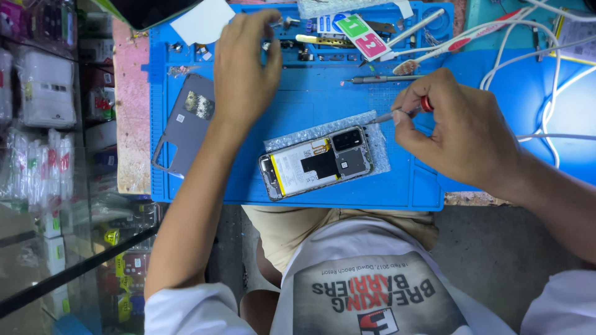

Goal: The person disassembles a mobile phone by removing the back cover and using a screwdriver to remove internal screws.

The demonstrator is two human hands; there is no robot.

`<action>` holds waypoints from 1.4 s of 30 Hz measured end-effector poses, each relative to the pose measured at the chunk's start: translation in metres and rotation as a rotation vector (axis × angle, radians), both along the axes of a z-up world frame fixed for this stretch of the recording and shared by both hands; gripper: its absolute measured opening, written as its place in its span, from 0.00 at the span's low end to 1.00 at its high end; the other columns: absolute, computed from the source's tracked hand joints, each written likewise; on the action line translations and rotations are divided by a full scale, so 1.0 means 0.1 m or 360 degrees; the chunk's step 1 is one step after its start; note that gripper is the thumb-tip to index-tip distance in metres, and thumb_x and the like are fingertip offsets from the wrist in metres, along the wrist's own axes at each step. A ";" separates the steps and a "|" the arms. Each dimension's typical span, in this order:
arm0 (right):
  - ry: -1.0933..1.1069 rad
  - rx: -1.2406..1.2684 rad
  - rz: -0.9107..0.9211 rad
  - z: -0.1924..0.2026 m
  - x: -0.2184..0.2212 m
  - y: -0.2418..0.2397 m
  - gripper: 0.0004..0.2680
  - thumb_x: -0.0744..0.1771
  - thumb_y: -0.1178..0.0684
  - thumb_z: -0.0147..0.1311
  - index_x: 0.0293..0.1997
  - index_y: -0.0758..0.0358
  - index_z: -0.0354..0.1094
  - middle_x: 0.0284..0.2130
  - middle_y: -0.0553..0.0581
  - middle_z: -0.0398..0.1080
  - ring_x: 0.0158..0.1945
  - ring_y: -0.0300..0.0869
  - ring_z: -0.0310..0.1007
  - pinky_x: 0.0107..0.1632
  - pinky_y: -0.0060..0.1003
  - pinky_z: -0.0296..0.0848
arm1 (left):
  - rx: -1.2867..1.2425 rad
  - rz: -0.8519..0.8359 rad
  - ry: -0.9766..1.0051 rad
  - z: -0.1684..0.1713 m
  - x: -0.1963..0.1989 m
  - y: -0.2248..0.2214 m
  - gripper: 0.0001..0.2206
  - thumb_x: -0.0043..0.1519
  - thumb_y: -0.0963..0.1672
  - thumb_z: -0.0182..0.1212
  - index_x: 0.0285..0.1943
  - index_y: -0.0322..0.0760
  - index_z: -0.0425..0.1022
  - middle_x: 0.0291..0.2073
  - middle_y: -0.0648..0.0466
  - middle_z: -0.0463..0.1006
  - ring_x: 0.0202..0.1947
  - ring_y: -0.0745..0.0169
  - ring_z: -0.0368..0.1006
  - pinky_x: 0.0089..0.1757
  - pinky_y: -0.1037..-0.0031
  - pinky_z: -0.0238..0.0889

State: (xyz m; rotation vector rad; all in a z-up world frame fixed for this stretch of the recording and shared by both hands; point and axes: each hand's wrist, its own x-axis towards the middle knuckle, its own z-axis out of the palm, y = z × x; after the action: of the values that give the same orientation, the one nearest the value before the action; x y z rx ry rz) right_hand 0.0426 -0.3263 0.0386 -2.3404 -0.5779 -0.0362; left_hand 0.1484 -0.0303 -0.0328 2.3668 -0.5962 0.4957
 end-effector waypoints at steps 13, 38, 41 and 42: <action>0.0141 0.0013 -0.0027 -0.01 -0.05 0.02 0.12 0.65 0.59 0.64 0.44 0.67 0.59 0.37 0.59 0.78 0.20 0.35 0.69 0.23 0.30 0.67 | 0.0256 -0.0493 0.0497 0.34 -1.27 -0.35 0.29 0.56 0.52 0.71 0.65 0.36 0.74 0.61 0.44 0.69 0.61 0.42 0.64 0.59 0.52 0.55; -0.0327 -0.0337 0.0286 0.14 0.06 0.23 0.08 0.64 0.56 0.62 0.43 0.64 0.70 0.29 0.58 0.75 0.30 0.50 0.76 0.36 0.46 0.72 | 0.0552 0.0499 -0.0223 0.11 -0.14 0.41 0.24 0.67 0.49 0.72 0.66 0.39 0.67 0.54 0.44 0.69 0.51 0.41 0.65 0.48 0.51 0.58; -0.0282 -0.0347 0.0177 0.06 0.07 0.19 0.08 0.65 0.54 0.64 0.43 0.64 0.70 0.25 0.60 0.73 0.29 0.53 0.74 0.35 0.47 0.71 | 0.0563 0.0695 -0.0384 0.15 0.48 0.85 0.27 0.62 0.46 0.75 0.68 0.43 0.67 0.52 0.43 0.65 0.51 0.41 0.62 0.50 0.53 0.57; -0.0278 -0.0349 0.0181 0.04 0.09 0.18 0.08 0.65 0.54 0.64 0.43 0.64 0.70 0.24 0.60 0.72 0.28 0.53 0.74 0.34 0.47 0.71 | 0.0609 0.0709 -0.0460 0.13 0.58 0.90 0.28 0.60 0.46 0.75 0.68 0.43 0.67 0.52 0.43 0.65 0.53 0.40 0.62 0.50 0.52 0.56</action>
State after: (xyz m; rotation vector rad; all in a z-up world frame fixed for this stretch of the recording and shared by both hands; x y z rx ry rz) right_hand 0.0520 -0.3082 0.0429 -2.5281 -0.8374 -0.1316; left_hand 0.2059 0.0600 -0.0197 2.8318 -0.2980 1.0102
